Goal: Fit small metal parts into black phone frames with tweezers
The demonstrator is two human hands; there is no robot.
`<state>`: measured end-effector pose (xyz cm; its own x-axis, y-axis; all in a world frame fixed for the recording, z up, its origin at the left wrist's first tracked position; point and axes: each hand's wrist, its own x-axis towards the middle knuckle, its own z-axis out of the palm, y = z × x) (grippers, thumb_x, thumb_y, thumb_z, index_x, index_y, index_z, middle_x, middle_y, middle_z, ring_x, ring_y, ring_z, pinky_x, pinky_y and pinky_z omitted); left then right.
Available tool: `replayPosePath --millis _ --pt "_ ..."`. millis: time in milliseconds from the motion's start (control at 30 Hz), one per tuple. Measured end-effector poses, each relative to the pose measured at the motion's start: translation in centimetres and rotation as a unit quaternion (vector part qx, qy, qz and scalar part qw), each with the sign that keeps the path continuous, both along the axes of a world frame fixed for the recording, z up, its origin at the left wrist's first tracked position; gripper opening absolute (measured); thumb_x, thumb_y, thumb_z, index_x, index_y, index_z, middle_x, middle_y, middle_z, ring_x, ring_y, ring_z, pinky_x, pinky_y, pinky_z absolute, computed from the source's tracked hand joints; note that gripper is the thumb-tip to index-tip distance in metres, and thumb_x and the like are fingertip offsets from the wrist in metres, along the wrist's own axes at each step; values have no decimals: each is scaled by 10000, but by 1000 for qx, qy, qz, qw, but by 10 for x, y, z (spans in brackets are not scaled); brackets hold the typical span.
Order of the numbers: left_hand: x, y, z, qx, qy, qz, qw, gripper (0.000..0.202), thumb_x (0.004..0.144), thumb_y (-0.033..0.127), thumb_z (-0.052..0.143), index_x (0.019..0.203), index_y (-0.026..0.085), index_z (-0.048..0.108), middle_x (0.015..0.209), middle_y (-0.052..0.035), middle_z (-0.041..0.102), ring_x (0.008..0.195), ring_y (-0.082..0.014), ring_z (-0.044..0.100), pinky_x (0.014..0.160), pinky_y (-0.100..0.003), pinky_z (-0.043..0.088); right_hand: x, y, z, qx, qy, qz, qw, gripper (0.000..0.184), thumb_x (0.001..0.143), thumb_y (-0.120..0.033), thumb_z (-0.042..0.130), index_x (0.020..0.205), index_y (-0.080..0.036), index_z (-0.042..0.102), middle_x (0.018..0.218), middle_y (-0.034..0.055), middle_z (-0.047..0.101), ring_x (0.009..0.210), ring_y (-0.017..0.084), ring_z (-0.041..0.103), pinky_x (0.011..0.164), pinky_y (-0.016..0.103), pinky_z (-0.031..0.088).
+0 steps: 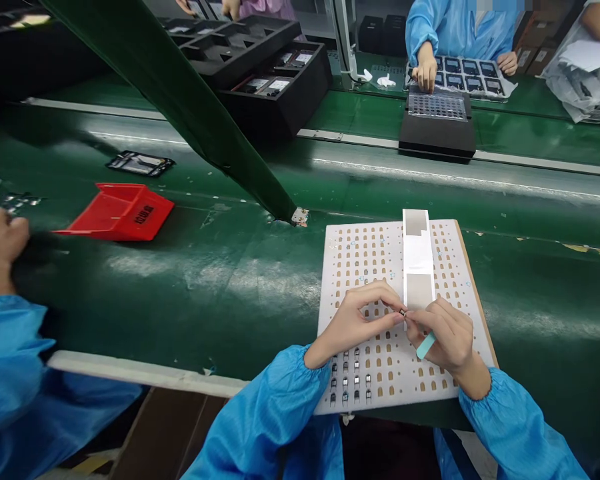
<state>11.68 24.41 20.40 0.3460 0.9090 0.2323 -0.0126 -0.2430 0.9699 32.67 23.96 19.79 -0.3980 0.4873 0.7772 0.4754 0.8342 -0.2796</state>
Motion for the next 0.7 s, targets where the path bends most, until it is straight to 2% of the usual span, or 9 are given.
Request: replayPosePath --millis 267,500,700 --pt "3 -1 -1 -3 -13 16 1000 241 951 416 821 969 176 804 933 -91 790 900 -216 739 839 -354 615 4 -3 2 -13 -9 8 1000 155 1050 -54 661 1169 -152 648 697 -25 556 565 161 498 515 293 387" --pt "6 -1 -7 -8 -11 21 1000 400 919 570 823 924 170 795 919 -113 785 888 -233 736 859 -385 617 11 -3 -5 -28 -13 24 999 142 1044 -74 683 1147 -171 668 703 -20 585 556 164 532 518 298 426" --pt "7 1 -19 -28 -25 -1 999 562 794 714 867 912 169 794 944 -132 779 871 -241 738 878 -393 632 28 6 -23 -29 -35 32 998 34 1056 -233 725 1069 -242 755 665 -6 630 477 173 600 430 292 468"
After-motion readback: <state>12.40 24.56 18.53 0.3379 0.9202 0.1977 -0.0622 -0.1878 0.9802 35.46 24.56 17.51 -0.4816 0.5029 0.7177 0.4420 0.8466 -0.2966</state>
